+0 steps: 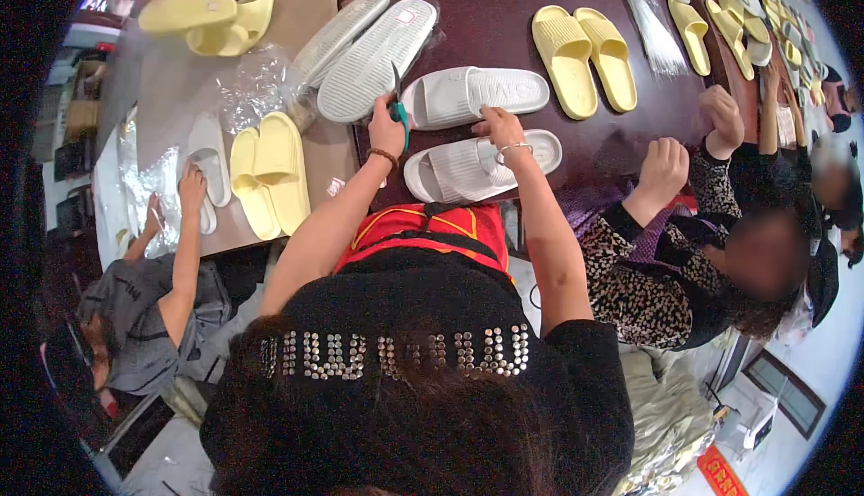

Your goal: Trim excess material and threads from molded plastic sandals using scissors and sorting them into piles.

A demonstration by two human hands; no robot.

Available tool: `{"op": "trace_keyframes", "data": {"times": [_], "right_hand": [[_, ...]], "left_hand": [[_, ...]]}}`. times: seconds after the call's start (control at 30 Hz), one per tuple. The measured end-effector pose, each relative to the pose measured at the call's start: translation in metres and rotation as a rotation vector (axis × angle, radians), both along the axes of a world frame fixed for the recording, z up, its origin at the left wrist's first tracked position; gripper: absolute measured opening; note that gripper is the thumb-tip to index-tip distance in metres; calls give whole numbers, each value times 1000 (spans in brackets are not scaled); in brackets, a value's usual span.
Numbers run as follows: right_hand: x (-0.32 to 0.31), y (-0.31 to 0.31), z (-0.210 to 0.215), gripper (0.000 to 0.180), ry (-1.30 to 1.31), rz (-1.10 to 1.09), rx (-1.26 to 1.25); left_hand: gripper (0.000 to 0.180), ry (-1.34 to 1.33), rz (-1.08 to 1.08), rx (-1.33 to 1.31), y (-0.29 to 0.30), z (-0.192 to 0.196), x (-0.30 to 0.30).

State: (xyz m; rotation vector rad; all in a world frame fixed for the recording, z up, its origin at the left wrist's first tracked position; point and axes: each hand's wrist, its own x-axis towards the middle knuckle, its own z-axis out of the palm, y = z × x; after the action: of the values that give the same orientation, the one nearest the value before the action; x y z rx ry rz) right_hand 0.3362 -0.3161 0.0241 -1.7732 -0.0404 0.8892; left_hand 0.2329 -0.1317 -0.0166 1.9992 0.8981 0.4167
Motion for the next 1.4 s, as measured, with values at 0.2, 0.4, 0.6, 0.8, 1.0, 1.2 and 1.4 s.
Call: {"op": "trace_keyframes", "data": {"times": [0.2,0.4,0.6,0.8,1.0,1.2,1.4], "right_hand": [[16,-5,-24,22,78,-69,67],[-6,-45,-39,27,91,-419,181],[-58,-67,-4,26,-272,-195,-207],[-81,-75,-16,22,-247,-58,-263],[-84,-63,-46,19,-52,-137,-133],[-111,-1,-63,24,299,36,207],[-71,-22,6,26,42,167,-88]], "left_hand": [[50,-119,-286,-347,5,16,25],[46,-164,-131,-305,23,-21,4],[43,4,-290,-382,-23,22,-50],[46,342,-441,-214,-21,36,-60],[51,249,-376,-150,-33,44,-52],[58,1,-211,-224,-1,38,-23],[61,34,-197,-147,5,35,-26]]}}
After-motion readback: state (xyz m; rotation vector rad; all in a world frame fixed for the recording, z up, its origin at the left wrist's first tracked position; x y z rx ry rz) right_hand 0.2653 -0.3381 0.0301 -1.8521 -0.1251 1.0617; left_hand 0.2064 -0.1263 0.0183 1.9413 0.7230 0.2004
